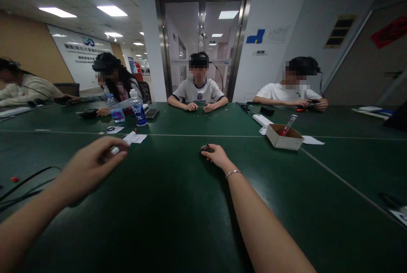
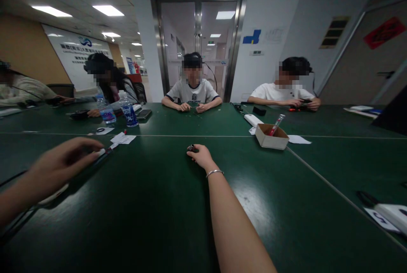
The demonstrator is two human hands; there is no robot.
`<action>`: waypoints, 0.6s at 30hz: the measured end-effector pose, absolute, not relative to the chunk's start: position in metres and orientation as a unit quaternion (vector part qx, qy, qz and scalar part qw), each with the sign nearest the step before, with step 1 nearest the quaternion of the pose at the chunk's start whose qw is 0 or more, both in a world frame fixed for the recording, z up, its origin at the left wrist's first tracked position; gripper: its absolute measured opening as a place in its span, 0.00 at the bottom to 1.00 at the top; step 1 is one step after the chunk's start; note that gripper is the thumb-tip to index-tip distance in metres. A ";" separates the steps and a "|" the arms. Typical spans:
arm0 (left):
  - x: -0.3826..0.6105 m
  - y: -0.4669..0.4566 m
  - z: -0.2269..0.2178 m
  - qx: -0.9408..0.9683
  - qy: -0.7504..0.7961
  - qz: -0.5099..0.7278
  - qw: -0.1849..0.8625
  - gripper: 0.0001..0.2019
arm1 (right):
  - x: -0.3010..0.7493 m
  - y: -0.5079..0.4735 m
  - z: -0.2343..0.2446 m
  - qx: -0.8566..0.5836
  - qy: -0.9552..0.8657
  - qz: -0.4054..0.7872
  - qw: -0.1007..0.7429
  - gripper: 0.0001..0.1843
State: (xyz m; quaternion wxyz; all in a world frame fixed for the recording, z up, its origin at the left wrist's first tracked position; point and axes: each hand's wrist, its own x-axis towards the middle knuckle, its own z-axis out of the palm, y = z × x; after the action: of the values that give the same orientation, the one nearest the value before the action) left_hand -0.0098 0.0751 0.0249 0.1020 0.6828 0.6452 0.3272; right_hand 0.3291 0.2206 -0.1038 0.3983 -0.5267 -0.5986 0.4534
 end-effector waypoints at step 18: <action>0.166 0.247 -0.124 0.649 0.415 0.474 0.427 0.10 | 0.339 0.237 -0.115 -0.467 -0.573 0.522 0.426 0.10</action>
State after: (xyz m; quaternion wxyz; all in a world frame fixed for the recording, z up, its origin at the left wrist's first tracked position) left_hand 0.1661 0.2470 -0.1240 0.4267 0.6487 0.4154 0.4739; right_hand 0.3389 0.2367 -0.1146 0.4257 -0.4669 -0.5729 0.5221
